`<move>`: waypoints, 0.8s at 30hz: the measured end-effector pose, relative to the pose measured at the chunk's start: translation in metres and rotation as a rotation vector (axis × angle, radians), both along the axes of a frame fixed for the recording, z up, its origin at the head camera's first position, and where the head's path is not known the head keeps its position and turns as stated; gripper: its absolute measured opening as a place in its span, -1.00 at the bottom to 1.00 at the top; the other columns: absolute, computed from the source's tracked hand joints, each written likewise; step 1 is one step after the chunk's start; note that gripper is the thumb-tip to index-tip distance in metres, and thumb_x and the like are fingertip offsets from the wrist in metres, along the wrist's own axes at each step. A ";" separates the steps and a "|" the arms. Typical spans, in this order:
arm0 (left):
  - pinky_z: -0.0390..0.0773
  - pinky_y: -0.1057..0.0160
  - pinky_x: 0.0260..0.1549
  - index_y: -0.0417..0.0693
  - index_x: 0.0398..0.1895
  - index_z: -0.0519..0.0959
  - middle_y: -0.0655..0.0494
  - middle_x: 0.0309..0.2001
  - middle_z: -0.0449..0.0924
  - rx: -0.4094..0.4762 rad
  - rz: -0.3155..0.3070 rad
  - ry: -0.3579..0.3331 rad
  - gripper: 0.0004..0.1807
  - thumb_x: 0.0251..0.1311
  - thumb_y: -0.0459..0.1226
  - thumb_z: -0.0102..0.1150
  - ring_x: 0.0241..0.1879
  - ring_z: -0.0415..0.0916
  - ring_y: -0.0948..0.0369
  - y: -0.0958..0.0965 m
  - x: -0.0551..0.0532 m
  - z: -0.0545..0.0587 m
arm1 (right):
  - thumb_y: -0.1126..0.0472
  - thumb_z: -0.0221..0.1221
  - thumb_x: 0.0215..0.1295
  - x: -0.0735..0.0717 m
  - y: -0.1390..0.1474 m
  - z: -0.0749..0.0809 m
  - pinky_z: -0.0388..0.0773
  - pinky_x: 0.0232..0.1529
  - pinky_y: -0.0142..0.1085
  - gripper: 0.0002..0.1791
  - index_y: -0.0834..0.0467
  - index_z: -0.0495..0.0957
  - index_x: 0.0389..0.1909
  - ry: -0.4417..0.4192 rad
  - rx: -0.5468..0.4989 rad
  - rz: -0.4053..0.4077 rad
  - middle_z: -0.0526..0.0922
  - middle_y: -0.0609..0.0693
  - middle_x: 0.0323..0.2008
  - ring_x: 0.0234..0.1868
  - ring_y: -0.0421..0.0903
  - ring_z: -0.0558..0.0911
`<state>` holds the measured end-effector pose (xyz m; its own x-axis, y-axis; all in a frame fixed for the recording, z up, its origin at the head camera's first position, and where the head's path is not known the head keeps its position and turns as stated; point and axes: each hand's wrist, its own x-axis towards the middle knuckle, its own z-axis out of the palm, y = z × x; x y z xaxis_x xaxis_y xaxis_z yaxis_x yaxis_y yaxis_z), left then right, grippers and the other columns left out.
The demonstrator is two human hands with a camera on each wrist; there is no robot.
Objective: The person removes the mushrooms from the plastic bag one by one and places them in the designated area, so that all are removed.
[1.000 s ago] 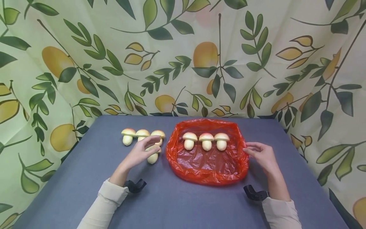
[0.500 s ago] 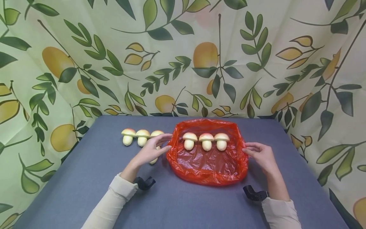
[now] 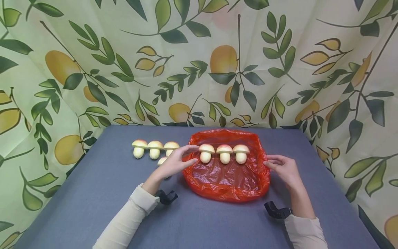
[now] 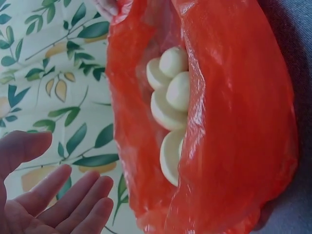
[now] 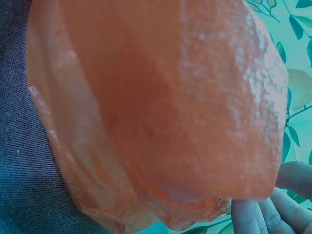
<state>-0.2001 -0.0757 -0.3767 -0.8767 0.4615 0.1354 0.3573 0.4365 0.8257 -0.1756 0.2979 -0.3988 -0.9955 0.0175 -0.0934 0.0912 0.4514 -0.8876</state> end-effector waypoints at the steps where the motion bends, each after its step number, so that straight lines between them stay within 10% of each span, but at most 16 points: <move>1: 0.40 -0.02 0.31 -0.24 0.27 0.40 -0.20 0.25 0.48 -0.005 -0.003 0.000 -0.48 0.24 -0.32 0.19 0.27 0.45 -0.04 0.002 -0.001 -0.001 | 0.07 0.20 0.32 0.000 0.000 0.000 0.65 -0.26 -0.48 -0.43 0.48 0.42 0.11 0.001 -0.001 0.001 0.60 -0.56 -0.48 -0.39 -0.49 0.63; 24: 0.36 0.08 0.34 -0.28 0.19 0.43 -0.13 0.25 0.46 -0.234 -0.054 0.130 -0.51 0.19 -0.31 0.21 0.30 0.39 0.02 0.039 -0.024 -0.015 | 0.07 0.21 0.30 -0.002 0.000 -0.003 0.65 -0.27 -0.47 -0.51 0.38 0.50 0.06 -0.004 0.001 -0.011 0.60 -0.56 -0.49 -0.39 -0.49 0.62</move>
<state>-0.2238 -0.0365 -0.3912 -0.8323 0.5390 0.1292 0.4815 0.5875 0.6504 -0.1775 0.2977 -0.4019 -0.9949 0.0287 -0.0969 0.0994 0.4514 -0.8868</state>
